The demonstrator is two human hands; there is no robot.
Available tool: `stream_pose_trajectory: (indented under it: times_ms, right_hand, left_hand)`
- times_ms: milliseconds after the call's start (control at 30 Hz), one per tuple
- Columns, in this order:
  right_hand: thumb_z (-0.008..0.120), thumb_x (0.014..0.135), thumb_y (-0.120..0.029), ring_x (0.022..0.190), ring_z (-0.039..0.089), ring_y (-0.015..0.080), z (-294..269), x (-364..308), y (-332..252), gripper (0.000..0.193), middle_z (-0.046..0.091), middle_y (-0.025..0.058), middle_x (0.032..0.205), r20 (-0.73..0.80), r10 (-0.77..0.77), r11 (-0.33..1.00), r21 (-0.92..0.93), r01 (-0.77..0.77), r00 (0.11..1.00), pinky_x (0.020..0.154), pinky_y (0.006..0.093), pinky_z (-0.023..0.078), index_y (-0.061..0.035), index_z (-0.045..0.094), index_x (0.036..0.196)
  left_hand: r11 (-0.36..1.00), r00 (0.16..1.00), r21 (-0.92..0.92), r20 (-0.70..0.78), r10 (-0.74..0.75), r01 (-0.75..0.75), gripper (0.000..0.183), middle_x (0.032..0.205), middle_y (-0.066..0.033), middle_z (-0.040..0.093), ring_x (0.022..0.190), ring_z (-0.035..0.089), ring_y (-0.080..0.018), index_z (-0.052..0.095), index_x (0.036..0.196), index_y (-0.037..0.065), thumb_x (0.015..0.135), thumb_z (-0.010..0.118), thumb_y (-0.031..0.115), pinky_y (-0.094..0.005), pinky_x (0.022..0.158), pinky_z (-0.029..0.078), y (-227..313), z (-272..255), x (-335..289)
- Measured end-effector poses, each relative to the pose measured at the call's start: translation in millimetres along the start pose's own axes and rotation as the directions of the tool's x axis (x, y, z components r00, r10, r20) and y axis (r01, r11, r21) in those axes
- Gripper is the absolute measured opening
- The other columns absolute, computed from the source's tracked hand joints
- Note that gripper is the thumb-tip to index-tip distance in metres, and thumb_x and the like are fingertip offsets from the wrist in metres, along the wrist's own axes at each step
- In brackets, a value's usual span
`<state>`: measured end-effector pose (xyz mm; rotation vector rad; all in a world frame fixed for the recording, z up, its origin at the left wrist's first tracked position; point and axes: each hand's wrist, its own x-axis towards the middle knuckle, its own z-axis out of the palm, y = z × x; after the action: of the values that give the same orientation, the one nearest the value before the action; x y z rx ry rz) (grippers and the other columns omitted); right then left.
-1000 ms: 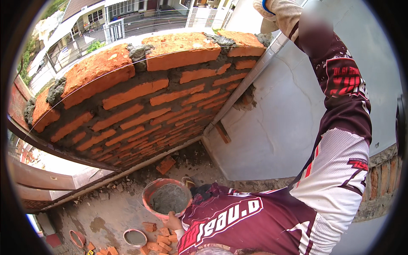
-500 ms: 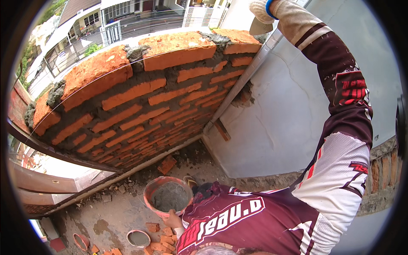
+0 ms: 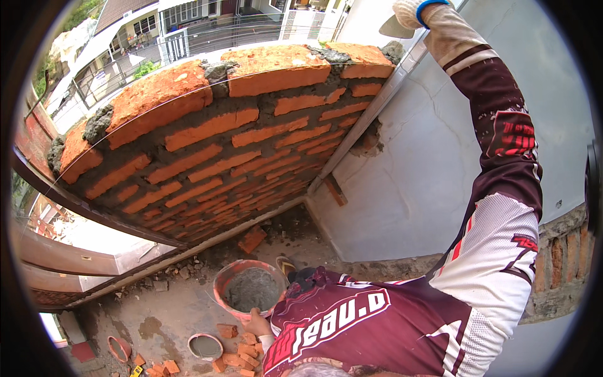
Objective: The person scoops mortar from a bucket with a trowel and applies it to the top of a brick wall. They then use a string line to align the bricks before placing them on the mortar.
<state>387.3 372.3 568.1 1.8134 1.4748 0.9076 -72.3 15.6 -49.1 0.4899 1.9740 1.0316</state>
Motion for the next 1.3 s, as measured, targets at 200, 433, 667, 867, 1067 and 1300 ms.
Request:
stream_pose_trajectory:
  times_ms: [200, 433, 667, 867, 1067, 1300]
  right_hand:
    - [0.061, 0.095, -0.024, 0.092, 0.071, 0.0392, 28.0, -76.8, 2.2, 0.032, 0.073, 0.0214, 0.102, -0.160, 0.038, 0.967, 0.254, 0.003, 0.986, 0.081, 0.0458, 0.057, -0.0014, 0.066, 0.116]
    - [0.054, 0.102, -0.030, 0.083, 0.070, 0.0320, 118.0, -116.5, -33.9, 0.031, 0.070, 0.0164, 0.089, -0.300, 0.106, 0.769, 0.629, 0.113, 0.948, 0.074, 0.0392, 0.058, -0.0016, 0.066, 0.110]
    - [0.057, 0.105, -0.037, 0.051, 0.060, 0.0132, 116.1, -101.1, -17.7, 0.036, 0.063, 0.0073, 0.077, 0.215, -0.130, -0.302, 0.921, -0.245, 0.968, 0.040, 0.0274, 0.050, -0.0017, 0.062, 0.111]
    - [0.060, 0.105, -0.040, 0.061, 0.066, 0.0188, 88.5, -64.6, -55.8, 0.043, 0.067, 0.0123, 0.086, 0.113, -0.373, -0.499, 0.812, -0.301, 0.921, 0.043, 0.0279, 0.053, 0.0012, 0.062, 0.119]
    - [0.056, 0.104, -0.031, 0.057, 0.059, 0.0103, -3.2, -113.3, -104.1, 0.035, 0.059, 0.0023, 0.075, -0.190, -0.218, -0.215, 0.966, 0.143, 0.957, 0.049, 0.0254, 0.051, -0.0018, 0.066, 0.119]
    - [0.067, 0.089, -0.024, 0.062, 0.066, 0.0184, -1.9, -194.1, -302.3, 0.036, 0.069, 0.0104, 0.078, -0.446, -0.758, -0.237, 0.868, 0.436, 0.476, 0.060, 0.0344, 0.054, 0.0008, 0.070, 0.115]
  left_hand:
    - [0.999, 0.998, 0.031, -0.066, -0.005, 0.007, 0.026, 0.091, -0.0121, 0.066, 0.082, 0.061, -0.0227, 0.062, 0.094, -0.007, 0.072, 0.069, 0.005, -0.0379, 0.078, 0.050, 19.0, -4.1, 2.6]
    - [0.991, 0.999, 0.127, -0.020, -0.033, 0.035, 0.022, 0.084, -0.0078, 0.066, 0.078, 0.062, -0.0215, 0.061, 0.089, -0.004, 0.071, 0.071, 0.003, -0.0365, 0.074, 0.051, 43.2, -17.4, 10.9]
    - [0.980, 0.997, 0.199, -0.069, 0.023, -0.009, 0.039, 0.089, -0.0148, 0.073, 0.081, 0.069, -0.0262, 0.068, 0.100, -0.007, 0.071, 0.075, 0.018, -0.0378, 0.078, 0.053, 18.0, -29.2, 32.8]
    - [0.985, 0.996, 0.169, -0.085, 0.041, -0.026, 0.026, 0.077, -0.0096, 0.066, 0.069, 0.060, -0.0216, 0.065, 0.089, -0.004, 0.069, 0.072, 0.012, -0.0379, 0.068, 0.050, 19.5, -30.0, 33.4]
    - [0.966, 0.987, 0.240, -0.105, 0.122, -0.094, 0.038, 0.085, -0.0125, 0.073, 0.073, 0.068, -0.0218, 0.070, 0.098, -0.004, 0.072, 0.074, 0.024, -0.0387, 0.071, 0.054, 28.1, -35.3, 15.4]
    - [0.989, 0.991, -0.126, -0.119, 0.062, -0.077, 0.023, 0.083, -0.0075, 0.073, 0.074, 0.068, -0.0199, 0.071, 0.093, -0.002, 0.075, 0.074, 0.012, -0.0362, 0.074, 0.054, 23.3, -20.8, 8.9]
